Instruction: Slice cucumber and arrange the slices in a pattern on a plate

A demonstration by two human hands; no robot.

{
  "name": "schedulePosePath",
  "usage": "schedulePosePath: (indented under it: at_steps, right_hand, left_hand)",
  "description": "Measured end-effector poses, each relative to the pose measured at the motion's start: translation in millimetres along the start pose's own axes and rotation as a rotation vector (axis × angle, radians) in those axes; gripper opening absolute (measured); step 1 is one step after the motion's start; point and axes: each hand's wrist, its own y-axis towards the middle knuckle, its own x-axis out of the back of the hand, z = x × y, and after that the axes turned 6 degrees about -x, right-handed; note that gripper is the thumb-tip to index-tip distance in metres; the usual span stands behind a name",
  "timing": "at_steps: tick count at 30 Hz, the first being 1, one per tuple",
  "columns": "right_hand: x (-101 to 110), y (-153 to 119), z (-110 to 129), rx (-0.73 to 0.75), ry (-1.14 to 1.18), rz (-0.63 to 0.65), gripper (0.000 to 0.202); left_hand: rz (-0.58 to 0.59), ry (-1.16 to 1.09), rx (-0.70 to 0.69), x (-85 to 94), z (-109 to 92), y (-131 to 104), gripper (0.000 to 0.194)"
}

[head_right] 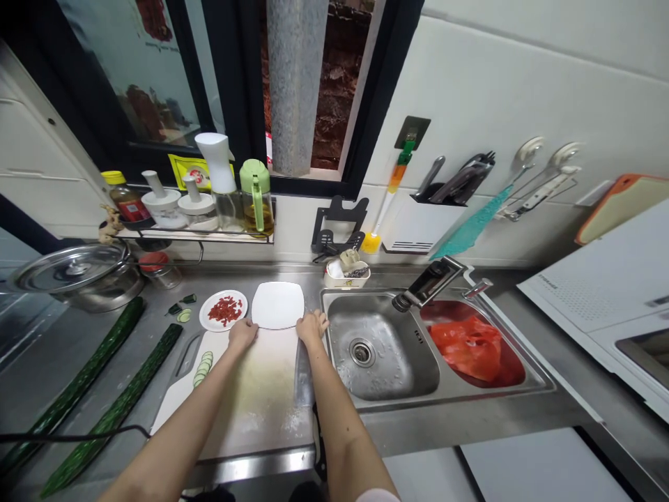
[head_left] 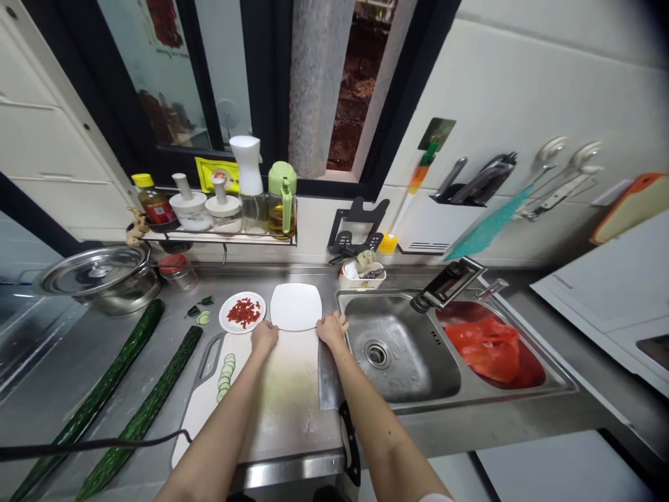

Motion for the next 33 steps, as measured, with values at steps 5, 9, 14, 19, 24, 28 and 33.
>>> schedulePosePath:
  at_steps: [5, 9, 14, 19, 24, 28, 33]
  right_hand:
    - [-8, 3, -8, -0.025, 0.132, 0.001, 0.029]
    - [-8, -3, -16, -0.034, 0.234, -0.020, 0.026]
    - [3, -28, -27, 0.002, 0.370, -0.097, 0.021]
    - [-4, -77, -48, 0.148, 0.599, -0.200, 0.017]
    - [-32, -132, -57, 0.185, 0.886, -0.199, 0.019]
    - [-43, -164, -50, 0.104, 0.947, -0.129, 0.022]
    - [-44, -185, -43, -0.023, 1.015, 0.038, 0.030]
  left_hand:
    - [-0.019, -0.062, 0.005, -1.2, -1, -5, 0.010]
    - [-0.036, -0.125, -0.020, 0.9, -1, -15, 0.008]
    - [-0.039, -0.428, -0.077, 11.9, 5, -47, 0.008]
    - [-0.054, -0.650, -0.114, 26.9, 28, -101, 0.017]
    - [-0.029, -0.722, -0.067, 36.8, 63, -152, 0.025]
    - [-0.024, -0.751, -0.038, 41.0, 86, -177, 0.029]
    - [-0.041, -0.786, -0.016, 39.3, 100, -187, 0.030]
